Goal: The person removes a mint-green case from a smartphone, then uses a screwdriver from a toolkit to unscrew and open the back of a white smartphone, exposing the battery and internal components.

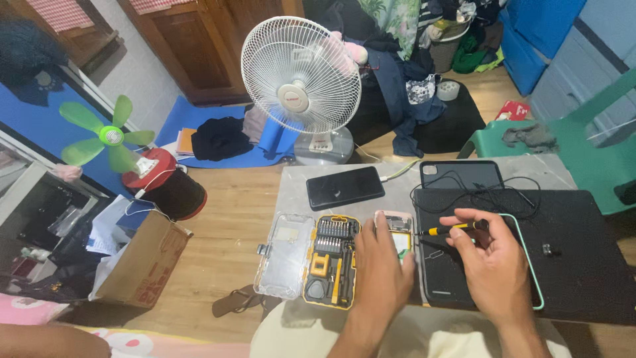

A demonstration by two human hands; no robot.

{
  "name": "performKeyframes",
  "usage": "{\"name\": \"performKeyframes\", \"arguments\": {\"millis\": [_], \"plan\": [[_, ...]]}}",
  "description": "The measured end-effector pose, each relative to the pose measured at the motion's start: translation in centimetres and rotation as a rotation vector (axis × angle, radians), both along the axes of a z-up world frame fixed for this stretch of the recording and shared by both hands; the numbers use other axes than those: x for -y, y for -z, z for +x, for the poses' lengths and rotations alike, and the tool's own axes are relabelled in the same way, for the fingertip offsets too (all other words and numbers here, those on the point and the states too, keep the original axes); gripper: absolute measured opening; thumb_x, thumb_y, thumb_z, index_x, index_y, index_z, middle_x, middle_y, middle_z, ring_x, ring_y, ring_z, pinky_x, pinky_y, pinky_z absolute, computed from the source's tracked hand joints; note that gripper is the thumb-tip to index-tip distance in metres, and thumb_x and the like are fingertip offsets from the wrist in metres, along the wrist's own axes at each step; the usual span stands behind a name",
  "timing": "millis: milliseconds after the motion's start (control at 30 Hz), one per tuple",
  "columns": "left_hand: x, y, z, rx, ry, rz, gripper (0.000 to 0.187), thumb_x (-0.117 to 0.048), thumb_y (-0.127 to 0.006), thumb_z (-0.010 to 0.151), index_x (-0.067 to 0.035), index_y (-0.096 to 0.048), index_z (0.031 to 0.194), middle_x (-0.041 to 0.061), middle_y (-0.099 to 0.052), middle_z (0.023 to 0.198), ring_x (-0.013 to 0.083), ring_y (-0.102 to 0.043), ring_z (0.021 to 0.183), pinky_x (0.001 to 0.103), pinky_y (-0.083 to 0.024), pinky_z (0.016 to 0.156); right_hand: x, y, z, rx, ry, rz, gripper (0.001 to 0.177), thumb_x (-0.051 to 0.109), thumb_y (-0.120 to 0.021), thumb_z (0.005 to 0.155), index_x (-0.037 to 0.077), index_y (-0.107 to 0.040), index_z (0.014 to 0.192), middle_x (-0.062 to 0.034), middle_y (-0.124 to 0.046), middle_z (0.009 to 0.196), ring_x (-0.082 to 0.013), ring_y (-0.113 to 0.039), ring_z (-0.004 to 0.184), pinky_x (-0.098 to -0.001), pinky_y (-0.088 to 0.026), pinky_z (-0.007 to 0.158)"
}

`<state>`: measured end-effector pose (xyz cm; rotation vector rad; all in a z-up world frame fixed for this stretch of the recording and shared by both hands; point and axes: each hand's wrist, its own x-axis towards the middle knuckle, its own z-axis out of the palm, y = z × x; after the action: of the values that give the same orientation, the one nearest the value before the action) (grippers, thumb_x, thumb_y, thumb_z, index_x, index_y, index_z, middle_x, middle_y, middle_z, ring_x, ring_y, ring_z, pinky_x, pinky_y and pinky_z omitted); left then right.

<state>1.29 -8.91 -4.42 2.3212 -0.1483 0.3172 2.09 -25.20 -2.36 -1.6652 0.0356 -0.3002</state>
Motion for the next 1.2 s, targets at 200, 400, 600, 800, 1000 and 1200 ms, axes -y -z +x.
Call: {"name": "performKeyframes", "arguments": {"millis": [200, 400, 600, 800, 1000, 1200], "plan": [[0.4, 0.2, -3.1, 0.044, 0.05, 0.01, 0.094, -0.012, -0.077, 0.083, 0.008, -0.021, 0.156, 0.035, -0.031, 0.152, 0.0533, -0.03, 0.14, 0.057, -0.024, 0.116, 0.0, -1.7, -0.3, -0.083, 0.021, -0.165, 0.031, 0.004, -0.061, 0.095, 0.001, -0.06, 0.126, -0.0094, -0.077, 0.113, -0.0125, -0.07, 0.094, -0.0268, -0.057, 0.081], [0.1, 0.5, -3.1, 0.006, 0.044, -0.027, 0.096, -0.01, -0.075, 0.08, 0.01, -0.02, 0.155, 0.036, -0.028, 0.154, 0.0544, -0.027, 0.142, 0.056, -0.024, 0.116, -0.7, -3.3, 0.0, -0.171, 0.001, -0.321, 0.031, 0.008, -0.064, 0.093, 0.005, -0.064, 0.124, -0.0054, -0.081, 0.106, -0.0109, -0.072, 0.087, -0.0276, -0.057, 0.073], [0.2, 0.4, -3.0, -0.051, 0.022, 0.107, 0.094, -0.011, -0.075, 0.078, 0.013, -0.024, 0.154, 0.035, -0.03, 0.153, 0.0543, -0.027, 0.141, 0.055, -0.027, 0.114, -1.0, -3.5, 0.5, -0.144, -0.008, -0.311, 0.031, 0.009, -0.066, 0.093, 0.005, -0.065, 0.124, -0.0061, -0.081, 0.104, -0.0099, -0.071, 0.086, -0.0271, -0.057, 0.073], [-0.3, 1.1, -3.1, -0.039, 0.032, 0.083, 0.091, -0.021, -0.078, 0.084, 0.013, -0.026, 0.15, 0.037, -0.032, 0.152, 0.0522, -0.031, 0.142, 0.053, -0.027, 0.115, -0.9, -3.3, 0.8, -0.114, -0.039, -0.27, 0.032, 0.009, -0.065, 0.093, 0.004, -0.064, 0.124, -0.0066, -0.08, 0.106, -0.0091, -0.071, 0.088, -0.0256, -0.057, 0.075], [-0.8, 1.5, -3.9, -0.005, 0.064, 0.037, 0.093, -0.023, -0.082, 0.084, 0.013, -0.027, 0.15, 0.037, -0.031, 0.154, 0.0535, -0.031, 0.143, 0.054, -0.027, 0.115, -1.4, -3.4, 1.4, -0.132, -0.042, -0.344, 0.032, 0.008, -0.065, 0.093, 0.005, -0.064, 0.124, -0.0055, -0.08, 0.107, -0.0099, -0.071, 0.086, -0.0271, -0.056, 0.072], [-1.0, 1.2, -3.9, -0.04, 0.073, 0.015, 0.098, -0.023, -0.084, 0.082, 0.013, -0.025, 0.152, 0.037, -0.03, 0.153, 0.0537, -0.03, 0.143, 0.054, -0.03, 0.114, -1.7, -3.3, 1.6, -0.128, -0.048, -0.416, 0.032, 0.008, -0.065, 0.092, 0.006, -0.064, 0.124, -0.006, -0.081, 0.105, -0.0118, -0.074, 0.085, -0.0275, -0.056, 0.072]]}}
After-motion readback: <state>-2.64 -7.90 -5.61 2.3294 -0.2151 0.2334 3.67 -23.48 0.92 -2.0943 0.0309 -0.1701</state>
